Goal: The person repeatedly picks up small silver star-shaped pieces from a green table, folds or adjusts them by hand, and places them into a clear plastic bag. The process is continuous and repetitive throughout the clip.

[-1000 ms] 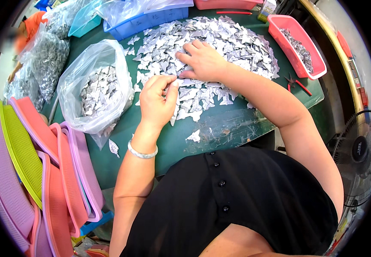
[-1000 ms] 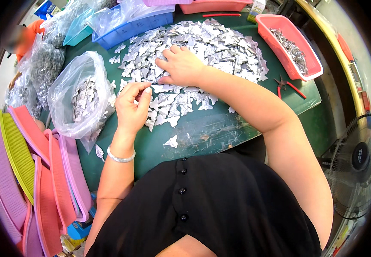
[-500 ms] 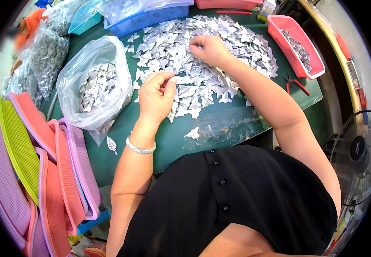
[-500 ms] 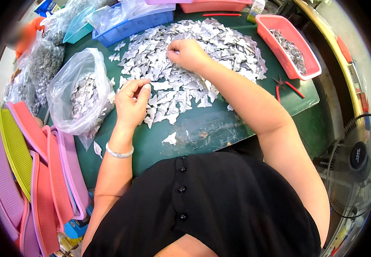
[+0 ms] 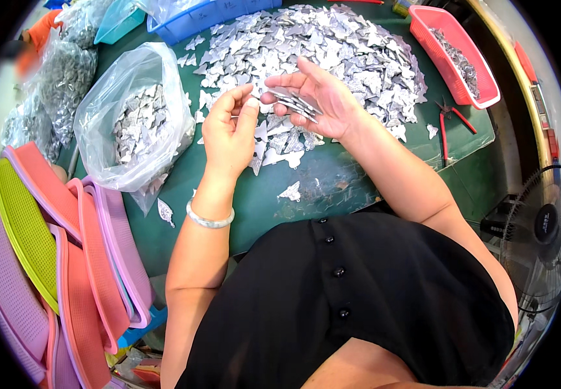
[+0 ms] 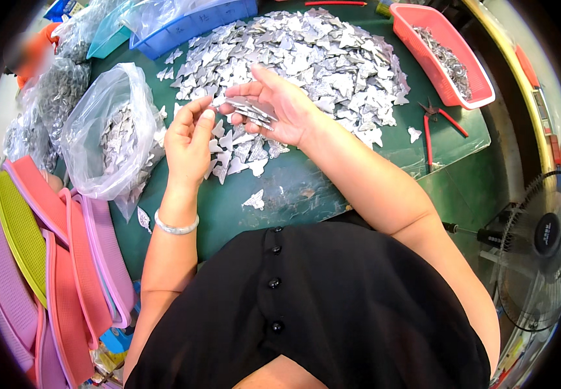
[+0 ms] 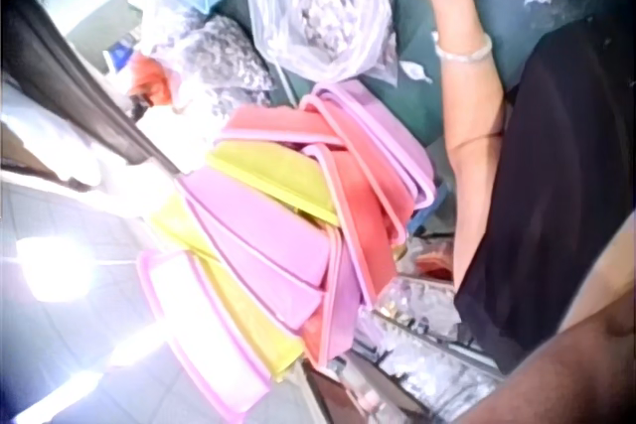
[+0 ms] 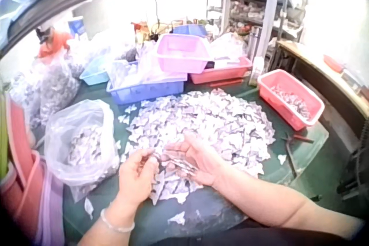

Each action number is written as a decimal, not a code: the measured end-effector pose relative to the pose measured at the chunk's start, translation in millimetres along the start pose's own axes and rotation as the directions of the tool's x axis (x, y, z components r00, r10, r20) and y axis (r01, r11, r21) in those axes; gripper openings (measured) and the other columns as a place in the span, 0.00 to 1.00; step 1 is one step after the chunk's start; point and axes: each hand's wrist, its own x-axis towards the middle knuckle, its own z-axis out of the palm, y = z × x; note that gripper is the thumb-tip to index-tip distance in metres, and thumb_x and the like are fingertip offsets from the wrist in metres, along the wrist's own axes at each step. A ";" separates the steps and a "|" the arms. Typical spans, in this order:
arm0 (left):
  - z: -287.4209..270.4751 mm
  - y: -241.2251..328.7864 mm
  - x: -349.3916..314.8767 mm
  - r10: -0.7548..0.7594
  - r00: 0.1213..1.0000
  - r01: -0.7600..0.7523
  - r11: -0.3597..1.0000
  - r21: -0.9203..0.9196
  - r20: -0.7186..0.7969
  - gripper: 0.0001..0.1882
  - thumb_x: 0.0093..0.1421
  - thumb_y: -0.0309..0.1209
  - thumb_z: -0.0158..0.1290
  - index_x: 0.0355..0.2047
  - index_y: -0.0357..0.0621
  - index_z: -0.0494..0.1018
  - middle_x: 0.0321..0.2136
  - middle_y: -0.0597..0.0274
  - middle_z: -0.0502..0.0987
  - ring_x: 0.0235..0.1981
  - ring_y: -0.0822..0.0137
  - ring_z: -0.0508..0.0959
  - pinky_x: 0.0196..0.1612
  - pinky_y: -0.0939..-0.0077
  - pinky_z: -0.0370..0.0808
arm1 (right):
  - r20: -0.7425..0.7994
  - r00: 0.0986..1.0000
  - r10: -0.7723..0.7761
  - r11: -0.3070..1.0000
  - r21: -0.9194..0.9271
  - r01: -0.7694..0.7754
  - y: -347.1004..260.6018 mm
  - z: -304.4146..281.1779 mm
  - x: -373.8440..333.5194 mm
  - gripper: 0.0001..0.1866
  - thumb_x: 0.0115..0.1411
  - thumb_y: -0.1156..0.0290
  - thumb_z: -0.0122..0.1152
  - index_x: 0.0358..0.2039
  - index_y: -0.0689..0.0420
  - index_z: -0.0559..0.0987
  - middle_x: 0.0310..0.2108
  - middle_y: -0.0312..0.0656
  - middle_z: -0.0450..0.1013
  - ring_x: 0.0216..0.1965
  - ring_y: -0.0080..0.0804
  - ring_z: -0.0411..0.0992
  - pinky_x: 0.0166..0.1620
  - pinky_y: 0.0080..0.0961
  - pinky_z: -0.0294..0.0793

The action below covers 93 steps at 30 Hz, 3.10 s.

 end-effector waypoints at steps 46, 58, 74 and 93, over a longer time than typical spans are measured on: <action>-0.8 5.9 -3.2 -0.463 0.747 0.663 0.565 -0.491 0.476 0.12 0.57 0.35 0.47 0.31 0.37 0.68 0.28 0.56 0.74 0.30 0.64 0.76 0.34 0.74 0.75 | -0.046 0.944 -0.328 0.921 -0.237 0.309 6.7 -1.4 -1.5 0.20 0.51 0.81 0.46 0.47 0.62 0.64 0.42 0.47 0.67 0.35 0.31 0.67 0.36 0.28 0.70; 11.0 -0.8 -10.2 -0.468 0.780 0.626 0.607 -0.490 0.416 0.08 0.56 0.27 0.47 0.37 0.40 0.66 0.31 0.54 0.74 0.32 0.63 0.77 0.38 0.71 0.76 | -0.041 0.928 -0.370 0.920 -0.158 0.360 11.7 4.2 -1.9 0.21 0.51 0.83 0.48 0.48 0.63 0.62 0.44 0.48 0.63 0.44 0.37 0.67 0.44 0.30 0.71; 17.1 0.7 -12.5 -0.523 0.747 0.660 0.504 -0.558 0.411 0.05 0.54 0.24 0.49 0.31 0.39 0.67 0.28 0.56 0.74 0.28 0.66 0.76 0.31 0.73 0.77 | 0.031 0.893 -0.449 0.875 -0.186 0.446 20.0 4.8 -0.4 0.20 0.52 0.83 0.47 0.48 0.62 0.64 0.44 0.44 0.64 0.46 0.35 0.66 0.47 0.30 0.69; 15.0 -4.4 -12.5 -0.487 0.801 0.585 0.517 -0.624 0.348 0.07 0.55 0.25 0.49 0.34 0.37 0.66 0.29 0.56 0.73 0.31 0.61 0.77 0.35 0.70 0.76 | -0.028 0.882 -0.471 0.879 -0.100 0.466 11.7 1.8 0.5 0.20 0.51 0.84 0.48 0.46 0.62 0.66 0.43 0.47 0.66 0.46 0.40 0.67 0.49 0.34 0.67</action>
